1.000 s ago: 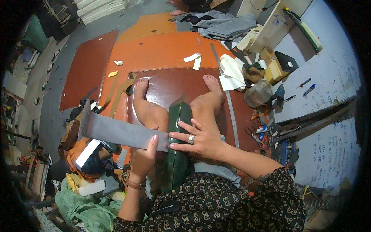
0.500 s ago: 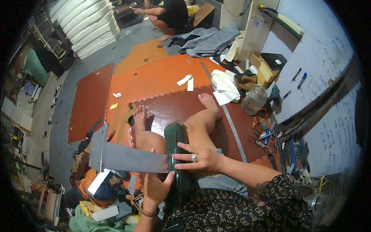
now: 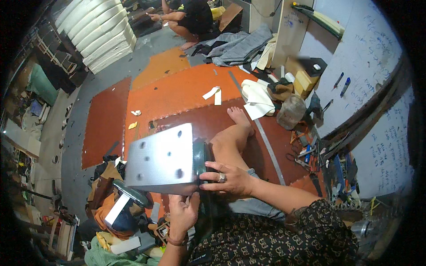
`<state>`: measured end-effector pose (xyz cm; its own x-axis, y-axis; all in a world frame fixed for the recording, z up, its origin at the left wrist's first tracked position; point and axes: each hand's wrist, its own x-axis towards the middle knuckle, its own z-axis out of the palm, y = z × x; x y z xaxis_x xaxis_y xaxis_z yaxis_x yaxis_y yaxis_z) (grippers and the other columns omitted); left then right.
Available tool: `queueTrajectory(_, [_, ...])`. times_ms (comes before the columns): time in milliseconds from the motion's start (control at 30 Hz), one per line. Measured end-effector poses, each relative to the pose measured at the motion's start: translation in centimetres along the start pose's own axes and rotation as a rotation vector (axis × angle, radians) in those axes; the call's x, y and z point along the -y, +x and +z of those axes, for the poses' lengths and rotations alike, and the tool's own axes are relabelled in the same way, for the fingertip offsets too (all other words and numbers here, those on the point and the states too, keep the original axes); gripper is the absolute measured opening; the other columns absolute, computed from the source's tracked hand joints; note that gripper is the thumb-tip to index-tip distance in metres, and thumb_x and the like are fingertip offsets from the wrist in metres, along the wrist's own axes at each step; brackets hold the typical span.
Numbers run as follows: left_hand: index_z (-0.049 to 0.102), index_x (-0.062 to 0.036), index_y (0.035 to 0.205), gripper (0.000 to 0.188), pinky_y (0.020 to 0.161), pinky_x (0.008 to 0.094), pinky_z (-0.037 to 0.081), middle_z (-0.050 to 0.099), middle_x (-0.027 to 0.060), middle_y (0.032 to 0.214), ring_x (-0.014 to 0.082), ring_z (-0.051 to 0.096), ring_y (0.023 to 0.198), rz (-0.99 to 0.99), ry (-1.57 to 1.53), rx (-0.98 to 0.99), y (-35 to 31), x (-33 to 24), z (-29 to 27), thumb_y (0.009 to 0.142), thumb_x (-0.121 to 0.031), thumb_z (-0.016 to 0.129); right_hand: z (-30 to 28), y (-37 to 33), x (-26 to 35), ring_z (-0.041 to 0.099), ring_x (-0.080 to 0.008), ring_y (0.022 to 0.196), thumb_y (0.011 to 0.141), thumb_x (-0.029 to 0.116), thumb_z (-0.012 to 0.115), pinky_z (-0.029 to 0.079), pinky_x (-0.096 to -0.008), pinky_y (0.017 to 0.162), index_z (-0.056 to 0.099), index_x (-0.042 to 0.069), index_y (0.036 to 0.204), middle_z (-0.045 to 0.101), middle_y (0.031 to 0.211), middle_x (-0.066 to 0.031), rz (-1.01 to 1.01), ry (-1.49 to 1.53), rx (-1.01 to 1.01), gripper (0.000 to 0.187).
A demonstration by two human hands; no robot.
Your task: The person sits on the floor and assembles a shoe component by attaching a green strip to a silver metal plate using a staple gun. They repeatedly position the parts, fire staples, and trim excess material with scissors.
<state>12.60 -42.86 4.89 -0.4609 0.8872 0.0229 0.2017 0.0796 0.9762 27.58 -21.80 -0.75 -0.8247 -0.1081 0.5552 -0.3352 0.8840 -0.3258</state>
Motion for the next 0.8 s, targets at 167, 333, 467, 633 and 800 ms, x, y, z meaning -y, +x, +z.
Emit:
queueTrajectory(167, [0.078, -0.0001, 0.100, 0.018, 0.088, 0.0393, 0.055, 0.075, 0.0138, 0.099, 0.0256, 0.071, 0.097, 0.044, -0.099, -0.221, 0.8, -0.5, 1.6, 0.085, -0.010, 0.080, 1.2, -0.6, -0.9, 0.055, -0.0334, 0.133, 0.089, 0.021, 0.066, 0.042, -0.0637, 0.120, 0.064, 0.025, 0.124, 0.060, 0.137, -0.0029, -0.162, -0.187, 0.012, 0.036])
queueTrajectory(333, [0.076, -0.0021, 0.108, 0.026, 0.087, 0.0446, 0.056, 0.076, 0.0138, 0.100, 0.0314, 0.072, 0.095, 0.234, 0.041, -0.167, 2.2, -4.8, 0.7, 0.089, -0.020, 0.079, -1.1, 0.2, -2.0, 0.055, -0.0296, 0.131, 0.089, 0.028, 0.068, 0.038, -0.0673, 0.121, 0.067, 0.028, 0.112, 0.062, 0.136, 0.0004, -0.356, -0.570, 0.103, 0.023])
queueTrajectory(467, [0.074, -0.0015, 0.122, 0.028, 0.089, 0.0368, 0.057, 0.077, 0.0125, 0.112, 0.0221, 0.072, 0.103, 0.351, 0.145, -0.303, -0.6, -3.5, -2.0, 0.107, -0.022, 0.063, -2.9, 6.1, 1.3, 0.052, -0.0285, 0.135, 0.088, 0.034, 0.072, 0.028, -0.0713, 0.125, 0.065, 0.031, 0.112, 0.059, 0.141, 0.0031, -0.373, -0.466, 0.130, 0.026])
queueTrajectory(633, [0.070, 0.0008, 0.127, 0.027, 0.092, 0.0353, 0.054, 0.073, 0.0128, 0.121, 0.0180, 0.067, 0.110, 0.420, -0.103, -0.569, -2.2, -6.7, -1.8, 0.109, -0.016, 0.059, -3.9, 10.7, 2.4, 0.051, -0.0295, 0.140, 0.082, 0.035, 0.081, 0.027, -0.0735, 0.124, 0.067, 0.038, 0.131, 0.063, 0.141, -0.0041, -0.315, -0.557, 0.104, 0.051])
queueTrajectory(800, [0.062, -0.0018, 0.104, 0.008, 0.086, 0.0325, 0.050, 0.063, 0.0070, 0.101, 0.0151, 0.060, 0.096, 0.597, -0.558, -1.104, 1.3, -7.8, 0.9, 0.107, -0.009, 0.060, -7.0, 10.4, 5.9, 0.058, -0.0381, 0.134, 0.089, 0.029, 0.084, 0.043, -0.0519, 0.119, 0.058, 0.016, 0.153, 0.065, 0.141, -0.0187, 0.344, -0.015, -0.025, 0.070])
